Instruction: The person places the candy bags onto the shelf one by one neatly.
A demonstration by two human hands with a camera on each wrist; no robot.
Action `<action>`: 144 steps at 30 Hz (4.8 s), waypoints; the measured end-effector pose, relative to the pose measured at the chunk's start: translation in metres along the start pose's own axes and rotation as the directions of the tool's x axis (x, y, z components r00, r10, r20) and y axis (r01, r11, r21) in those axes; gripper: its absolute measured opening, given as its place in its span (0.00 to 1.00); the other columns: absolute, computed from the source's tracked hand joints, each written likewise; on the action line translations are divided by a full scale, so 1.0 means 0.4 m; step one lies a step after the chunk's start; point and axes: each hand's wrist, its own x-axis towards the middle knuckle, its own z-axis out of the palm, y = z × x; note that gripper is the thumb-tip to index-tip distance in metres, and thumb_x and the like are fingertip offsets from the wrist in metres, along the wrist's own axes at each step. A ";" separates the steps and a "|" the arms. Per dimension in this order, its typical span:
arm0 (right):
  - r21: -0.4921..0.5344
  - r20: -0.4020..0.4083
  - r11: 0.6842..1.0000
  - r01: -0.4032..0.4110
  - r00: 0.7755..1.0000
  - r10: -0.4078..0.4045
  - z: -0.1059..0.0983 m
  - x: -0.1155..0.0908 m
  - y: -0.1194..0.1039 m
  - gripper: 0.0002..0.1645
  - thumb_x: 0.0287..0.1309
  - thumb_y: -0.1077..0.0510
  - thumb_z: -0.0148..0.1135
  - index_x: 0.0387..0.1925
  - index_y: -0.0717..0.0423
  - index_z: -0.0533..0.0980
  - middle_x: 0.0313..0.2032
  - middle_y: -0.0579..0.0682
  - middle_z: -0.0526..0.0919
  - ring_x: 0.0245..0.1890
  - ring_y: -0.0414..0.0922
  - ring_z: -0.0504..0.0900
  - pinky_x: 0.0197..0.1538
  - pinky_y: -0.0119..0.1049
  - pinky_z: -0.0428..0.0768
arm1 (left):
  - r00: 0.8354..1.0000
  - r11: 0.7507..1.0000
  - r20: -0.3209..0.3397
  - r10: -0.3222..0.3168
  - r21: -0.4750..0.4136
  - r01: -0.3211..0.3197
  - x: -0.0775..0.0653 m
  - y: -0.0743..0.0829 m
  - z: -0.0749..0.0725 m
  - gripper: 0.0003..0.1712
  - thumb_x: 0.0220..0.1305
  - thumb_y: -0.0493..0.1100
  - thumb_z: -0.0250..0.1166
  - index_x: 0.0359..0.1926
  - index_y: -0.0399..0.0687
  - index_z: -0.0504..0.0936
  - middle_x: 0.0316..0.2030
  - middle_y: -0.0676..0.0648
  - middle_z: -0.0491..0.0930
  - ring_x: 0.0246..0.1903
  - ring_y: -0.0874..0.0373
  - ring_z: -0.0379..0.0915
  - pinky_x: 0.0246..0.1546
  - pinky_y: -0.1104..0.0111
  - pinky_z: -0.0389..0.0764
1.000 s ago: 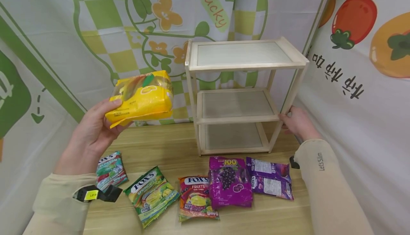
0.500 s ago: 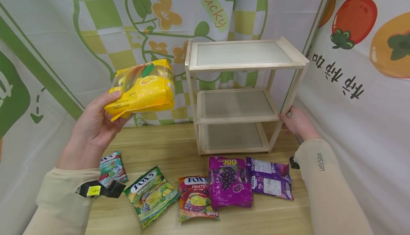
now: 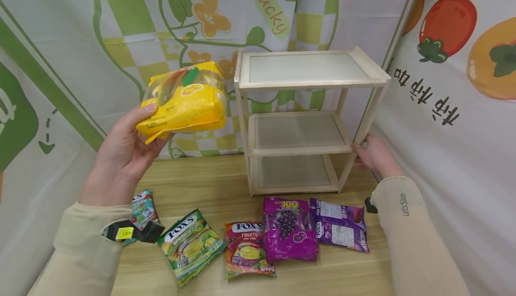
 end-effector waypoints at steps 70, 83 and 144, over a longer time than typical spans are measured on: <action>0.020 0.007 1.000 0.003 1.000 -0.003 -0.003 -0.004 0.002 0.38 0.81 0.49 0.40 0.73 0.78 0.50 0.60 0.81 0.70 0.55 0.69 0.80 0.46 0.48 0.88 | 0.993 0.995 0.075 0.092 -0.048 -0.088 0.058 -0.025 0.155 0.31 0.65 0.40 0.71 0.66 0.42 0.71 0.57 0.40 0.79 0.43 0.53 0.84 0.48 0.62 0.87; 0.014 -0.005 1.000 0.001 1.000 -0.001 0.000 -0.005 -0.002 0.37 0.81 0.50 0.42 0.72 0.77 0.53 0.60 0.80 0.70 0.55 0.69 0.81 0.46 0.48 0.89 | 0.995 0.998 0.082 0.064 -0.009 -0.064 0.069 -0.028 0.194 0.33 0.66 0.41 0.71 0.67 0.44 0.67 0.61 0.40 0.76 0.51 0.50 0.80 0.53 0.60 0.85; 0.038 -0.013 0.999 -0.002 1.000 0.002 0.002 -0.009 -0.001 0.37 0.81 0.49 0.42 0.74 0.75 0.52 0.61 0.79 0.69 0.56 0.70 0.79 0.49 0.50 0.87 | 0.985 0.999 0.168 -0.041 0.007 0.040 0.121 -0.060 0.305 0.30 0.68 0.47 0.70 0.66 0.45 0.71 0.59 0.39 0.80 0.53 0.42 0.82 0.50 0.57 0.86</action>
